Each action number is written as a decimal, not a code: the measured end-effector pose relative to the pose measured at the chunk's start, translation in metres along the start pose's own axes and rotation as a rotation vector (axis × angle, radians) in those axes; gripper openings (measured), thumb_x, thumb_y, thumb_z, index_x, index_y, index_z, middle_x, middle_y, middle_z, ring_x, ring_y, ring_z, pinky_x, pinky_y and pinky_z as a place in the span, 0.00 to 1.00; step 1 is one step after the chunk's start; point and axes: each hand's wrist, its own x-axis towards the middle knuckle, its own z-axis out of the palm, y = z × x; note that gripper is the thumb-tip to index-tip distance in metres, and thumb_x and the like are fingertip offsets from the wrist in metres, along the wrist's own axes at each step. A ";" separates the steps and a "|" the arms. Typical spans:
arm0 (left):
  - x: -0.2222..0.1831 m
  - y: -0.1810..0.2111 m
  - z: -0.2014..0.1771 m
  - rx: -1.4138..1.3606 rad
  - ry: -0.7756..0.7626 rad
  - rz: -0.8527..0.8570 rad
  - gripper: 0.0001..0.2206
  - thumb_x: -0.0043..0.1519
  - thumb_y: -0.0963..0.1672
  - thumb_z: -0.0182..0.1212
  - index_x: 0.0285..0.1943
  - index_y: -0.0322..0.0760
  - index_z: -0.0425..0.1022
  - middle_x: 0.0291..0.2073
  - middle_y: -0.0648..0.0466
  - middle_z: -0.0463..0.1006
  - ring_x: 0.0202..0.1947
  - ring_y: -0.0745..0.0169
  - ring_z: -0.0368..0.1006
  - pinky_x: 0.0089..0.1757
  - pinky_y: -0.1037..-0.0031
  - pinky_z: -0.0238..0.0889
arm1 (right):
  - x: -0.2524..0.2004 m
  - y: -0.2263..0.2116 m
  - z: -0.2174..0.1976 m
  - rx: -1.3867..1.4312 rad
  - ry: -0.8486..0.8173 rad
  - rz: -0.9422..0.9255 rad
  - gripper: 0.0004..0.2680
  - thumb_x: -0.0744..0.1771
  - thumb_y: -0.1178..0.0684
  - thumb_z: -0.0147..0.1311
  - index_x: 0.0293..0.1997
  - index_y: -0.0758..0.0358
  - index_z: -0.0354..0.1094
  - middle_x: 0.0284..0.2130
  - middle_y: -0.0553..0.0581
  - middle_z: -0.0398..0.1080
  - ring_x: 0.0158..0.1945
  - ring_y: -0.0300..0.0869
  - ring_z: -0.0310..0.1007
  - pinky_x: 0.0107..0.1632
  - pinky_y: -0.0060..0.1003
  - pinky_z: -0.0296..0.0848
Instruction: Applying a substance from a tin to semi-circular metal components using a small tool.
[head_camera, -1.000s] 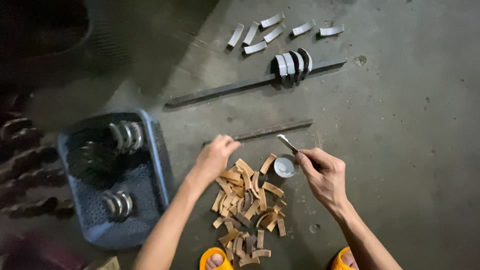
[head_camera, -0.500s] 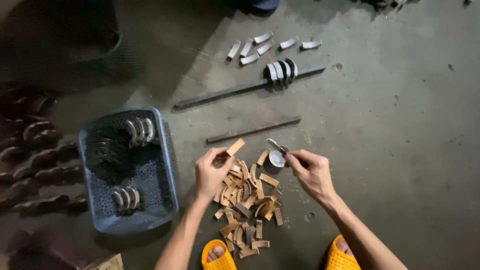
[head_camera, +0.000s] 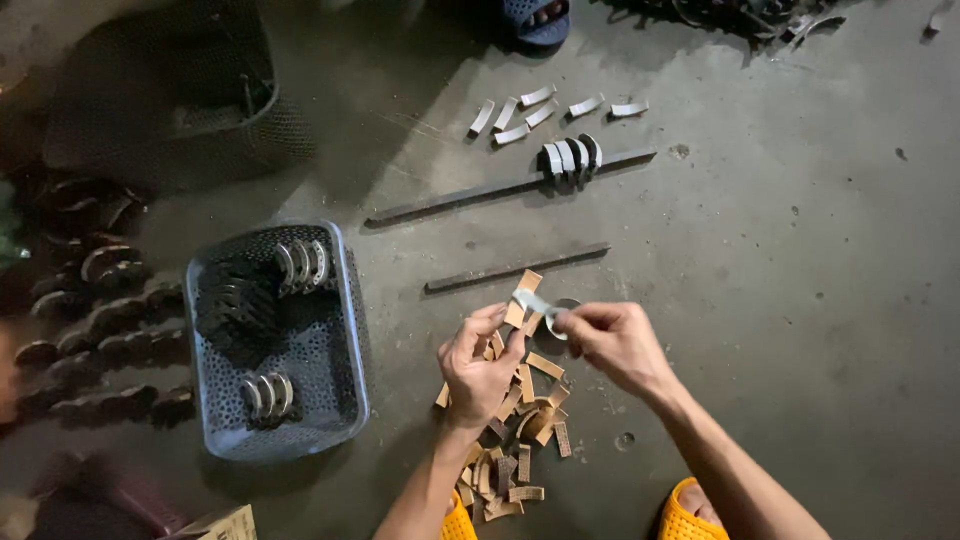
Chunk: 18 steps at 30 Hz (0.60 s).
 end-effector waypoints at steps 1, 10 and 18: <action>0.000 0.003 -0.001 0.001 -0.002 -0.002 0.12 0.49 0.35 0.75 0.39 0.29 0.78 0.37 0.40 0.85 0.37 0.49 0.84 0.36 0.69 0.79 | -0.001 -0.005 -0.003 0.002 0.000 0.003 0.08 0.66 0.56 0.60 0.29 0.69 0.80 0.12 0.60 0.71 0.17 0.38 0.61 0.20 0.30 0.62; 0.007 0.013 0.003 0.053 0.027 0.060 0.11 0.50 0.36 0.74 0.40 0.28 0.78 0.37 0.38 0.84 0.37 0.45 0.84 0.35 0.67 0.80 | -0.008 -0.003 0.006 -0.397 0.156 -0.366 0.05 0.66 0.56 0.58 0.33 0.58 0.81 0.18 0.58 0.78 0.21 0.45 0.80 0.28 0.35 0.77; -0.009 -0.005 0.009 -0.001 0.035 0.007 0.12 0.55 0.36 0.69 0.47 0.29 0.77 0.42 0.40 0.83 0.42 0.46 0.82 0.40 0.65 0.80 | 0.011 0.012 0.000 -0.276 0.357 -0.354 0.05 0.67 0.59 0.58 0.33 0.63 0.80 0.16 0.60 0.75 0.19 0.45 0.75 0.25 0.38 0.73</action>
